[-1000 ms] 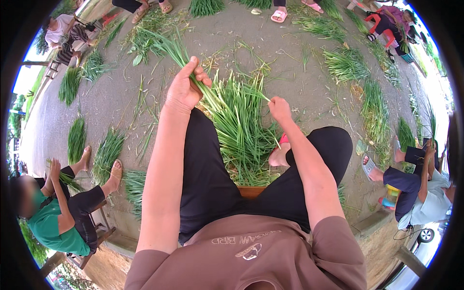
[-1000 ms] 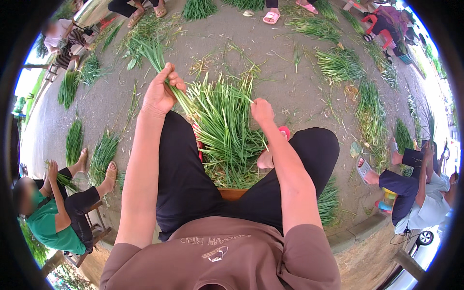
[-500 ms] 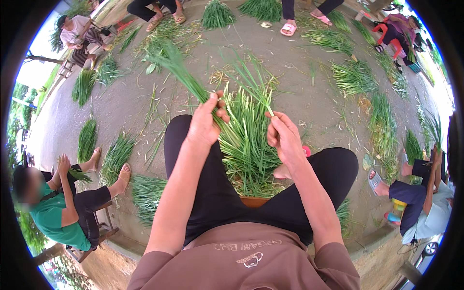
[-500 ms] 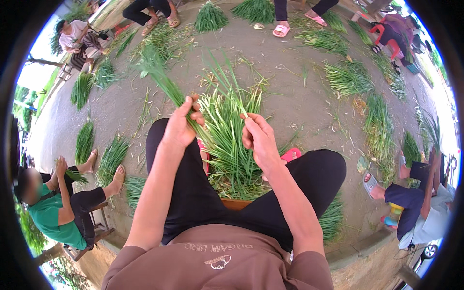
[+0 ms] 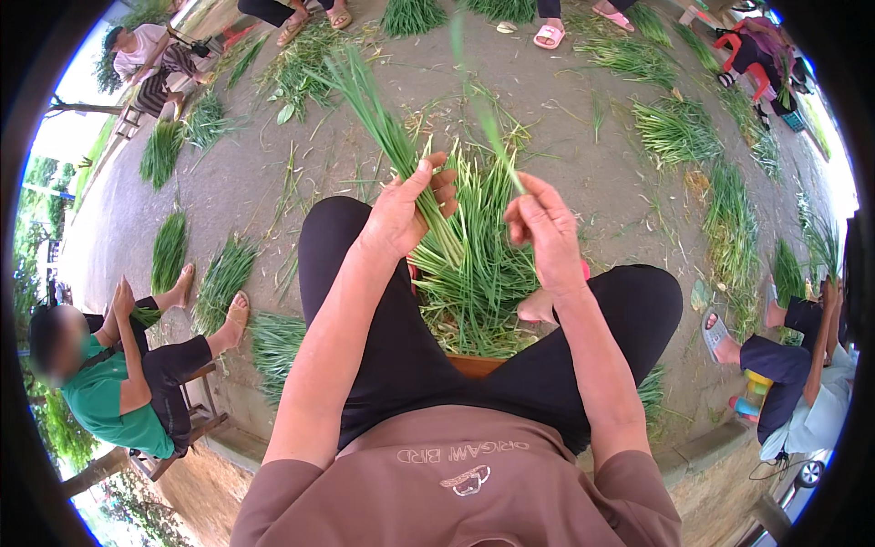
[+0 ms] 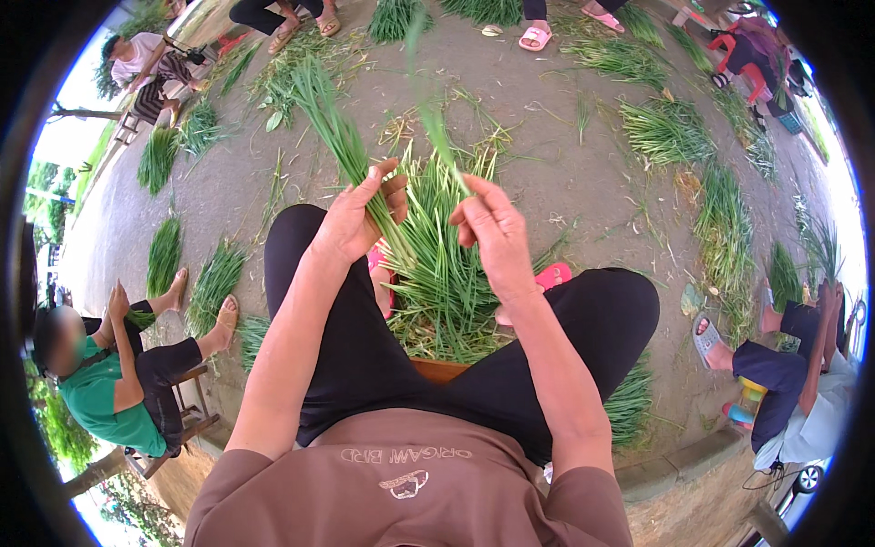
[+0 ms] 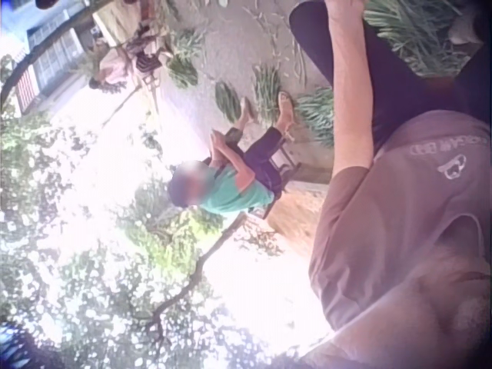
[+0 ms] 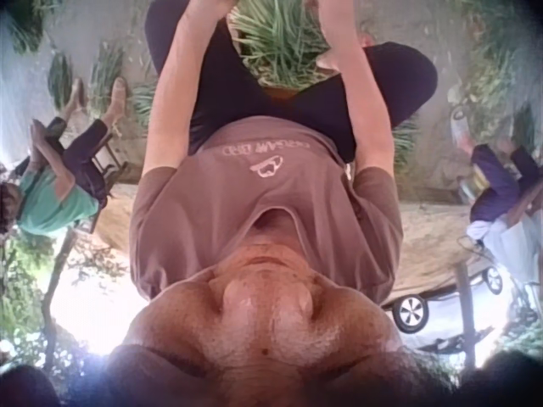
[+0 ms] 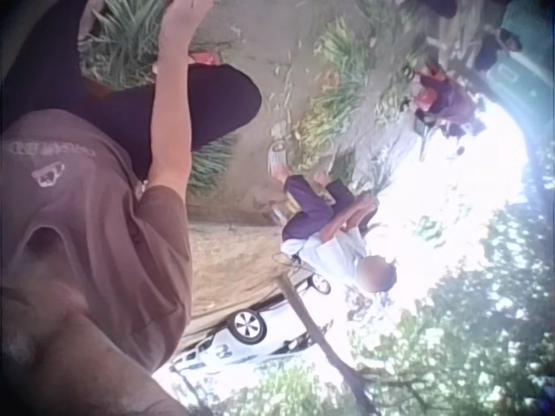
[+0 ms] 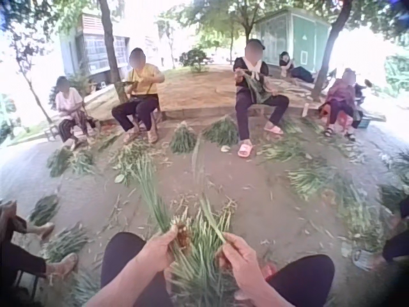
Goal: The person holds a bundle of green chives by hand, sorts through the stalks to remove debris and damaged pieces, and stacks the cleaned chives together.
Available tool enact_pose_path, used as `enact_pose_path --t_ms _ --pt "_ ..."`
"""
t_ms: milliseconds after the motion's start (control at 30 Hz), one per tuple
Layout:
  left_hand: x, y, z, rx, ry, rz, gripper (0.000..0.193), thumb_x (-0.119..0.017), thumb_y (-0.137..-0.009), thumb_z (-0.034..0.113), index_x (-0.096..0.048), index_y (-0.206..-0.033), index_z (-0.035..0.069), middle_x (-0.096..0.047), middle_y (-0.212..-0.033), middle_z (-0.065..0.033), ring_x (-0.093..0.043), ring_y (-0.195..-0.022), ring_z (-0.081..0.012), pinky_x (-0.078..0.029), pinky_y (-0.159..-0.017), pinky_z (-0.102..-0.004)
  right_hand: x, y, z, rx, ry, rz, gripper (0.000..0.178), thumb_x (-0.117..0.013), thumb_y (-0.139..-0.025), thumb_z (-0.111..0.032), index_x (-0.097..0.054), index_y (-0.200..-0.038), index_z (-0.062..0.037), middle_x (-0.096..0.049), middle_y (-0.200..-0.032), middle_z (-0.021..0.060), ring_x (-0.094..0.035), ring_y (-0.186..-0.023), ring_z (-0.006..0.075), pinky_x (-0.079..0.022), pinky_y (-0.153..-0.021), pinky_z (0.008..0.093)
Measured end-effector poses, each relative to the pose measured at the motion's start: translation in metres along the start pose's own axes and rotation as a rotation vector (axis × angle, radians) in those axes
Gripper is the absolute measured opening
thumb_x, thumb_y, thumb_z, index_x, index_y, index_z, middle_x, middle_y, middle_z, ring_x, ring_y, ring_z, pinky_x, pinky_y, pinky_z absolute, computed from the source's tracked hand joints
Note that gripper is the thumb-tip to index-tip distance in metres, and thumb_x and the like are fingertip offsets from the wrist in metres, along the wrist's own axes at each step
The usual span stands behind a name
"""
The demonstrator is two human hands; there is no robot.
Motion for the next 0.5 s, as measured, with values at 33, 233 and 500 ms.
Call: enact_pose_path --t_ms 33,233,500 --pt "-0.002 0.001 -0.003 0.018 -0.025 -0.005 0.041 -0.053 -0.093 0.030 -0.046 -0.126 0.007 -0.059 -0.109 -0.0076 -0.058 -0.093 -0.0196 -0.050 -0.080 -0.0359 -0.004 0.002 0.004 -0.020 0.036 -0.031 0.031 -0.048 -0.095 -0.015 -0.051 -0.123 -0.0022 -0.059 -0.078 0.0014 -0.048 -0.060 0.0036 -0.040 -0.054 0.0182" --pt "-0.024 0.000 -0.005 0.023 -0.014 -0.225 0.050 -0.054 -0.091 0.034 -0.041 -0.131 0.007 -0.054 -0.124 -0.0082 -0.051 -0.114 -0.0238 -0.042 -0.094 -0.0417 -0.025 0.006 0.017 -0.047 0.252 -0.191 0.029 -0.047 -0.094 -0.016 -0.053 -0.117 -0.0008 -0.055 -0.072 0.0001 -0.046 -0.058 0.0041 -0.039 -0.053 0.0187" --pt "-0.029 0.005 0.000 -0.057 0.049 -0.283 0.039 -0.054 -0.092 0.024 -0.043 -0.126 0.006 -0.058 -0.101 -0.0059 -0.057 -0.100 -0.0231 -0.045 -0.093 -0.0447 -0.035 0.008 0.027 -0.209 0.082 -0.239 0.018 -0.050 -0.094 -0.020 -0.055 -0.094 -0.0024 -0.051 -0.065 -0.0017 -0.043 -0.053 0.0021 -0.033 -0.046 0.0180"
Point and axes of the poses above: each hand's wrist, its own y-axis away from the middle knuckle, its own x-axis out of the back of the hand, z = x × y, the point moved 7 cm from there along -y, towards the middle knuckle
